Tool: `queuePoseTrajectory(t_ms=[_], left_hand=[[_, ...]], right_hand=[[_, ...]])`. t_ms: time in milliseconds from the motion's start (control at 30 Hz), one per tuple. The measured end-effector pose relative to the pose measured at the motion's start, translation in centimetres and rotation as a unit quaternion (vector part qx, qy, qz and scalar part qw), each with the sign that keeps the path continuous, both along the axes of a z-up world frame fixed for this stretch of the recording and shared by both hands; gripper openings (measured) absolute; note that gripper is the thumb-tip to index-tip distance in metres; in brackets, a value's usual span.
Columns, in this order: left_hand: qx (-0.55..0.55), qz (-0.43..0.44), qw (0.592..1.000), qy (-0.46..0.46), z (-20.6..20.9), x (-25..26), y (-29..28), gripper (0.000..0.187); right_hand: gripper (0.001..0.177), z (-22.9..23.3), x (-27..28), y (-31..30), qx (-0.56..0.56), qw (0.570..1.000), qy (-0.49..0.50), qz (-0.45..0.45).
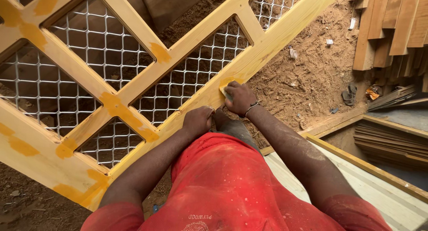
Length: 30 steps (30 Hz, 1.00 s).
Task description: The person mixes a yellow powder with a liquid on a wooden board and then applies the resulting paste into the joints of a wooden door frame with wire mesh using a small wooden block.
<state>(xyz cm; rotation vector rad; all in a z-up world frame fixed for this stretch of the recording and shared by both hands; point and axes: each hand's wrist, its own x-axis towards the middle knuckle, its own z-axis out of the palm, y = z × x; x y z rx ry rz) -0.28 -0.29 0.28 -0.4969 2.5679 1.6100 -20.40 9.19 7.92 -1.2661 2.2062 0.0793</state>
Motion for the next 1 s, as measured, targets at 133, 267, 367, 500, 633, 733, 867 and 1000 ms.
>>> queuePoseTrajectory(t_ms=[133, 267, 367, 500, 633, 733, 867, 1000], left_hand=[[0.013, 0.03, 0.999, 0.034, -0.1, -0.1, -0.2, 0.017], [0.001, 0.011, 1.0, -0.001, -0.2, -0.1, -0.2, 0.022], [0.007, 0.016, 1.0, -0.015, -0.2, 0.0, -0.1, 0.019], [0.005, 0.017, 1.0, -0.01, -0.3, -0.4, -0.2, 0.019], [0.015, 0.039, 0.999, 0.012, -0.4, -0.2, 0.2, 0.019], [0.036, 0.079, 0.995, 0.046, -0.5, -0.7, -0.3, 0.02], [0.037, 0.119, 0.989, 0.075, -0.2, -0.5, -0.2, 0.018], [0.064, 0.132, 0.987, 0.063, 0.5, -0.6, -0.7, 0.018]], right_hand=[[0.039, 0.6, -1.0, 0.9, 0.077, 0.994, -0.023, 0.075], [0.034, 0.5, -3.9, 0.8, 0.177, 0.984, -0.012, 0.006], [0.042, -0.6, -6.3, 0.4, 0.08, 0.99, -0.021, -0.114], [0.041, -1.4, -5.3, -0.2, 0.106, 0.99, -0.004, -0.095], [0.04, -0.5, -2.2, 0.4, 0.121, 0.989, -0.018, -0.084], [0.038, -0.3, -0.9, 0.3, 0.09, 0.994, -0.017, -0.055], [0.035, -1.6, 2.0, 2.5, 0.186, 0.963, -0.101, -0.165], [0.034, -3.6, 0.0, 7.0, -0.05, 0.944, -0.229, -0.232]])
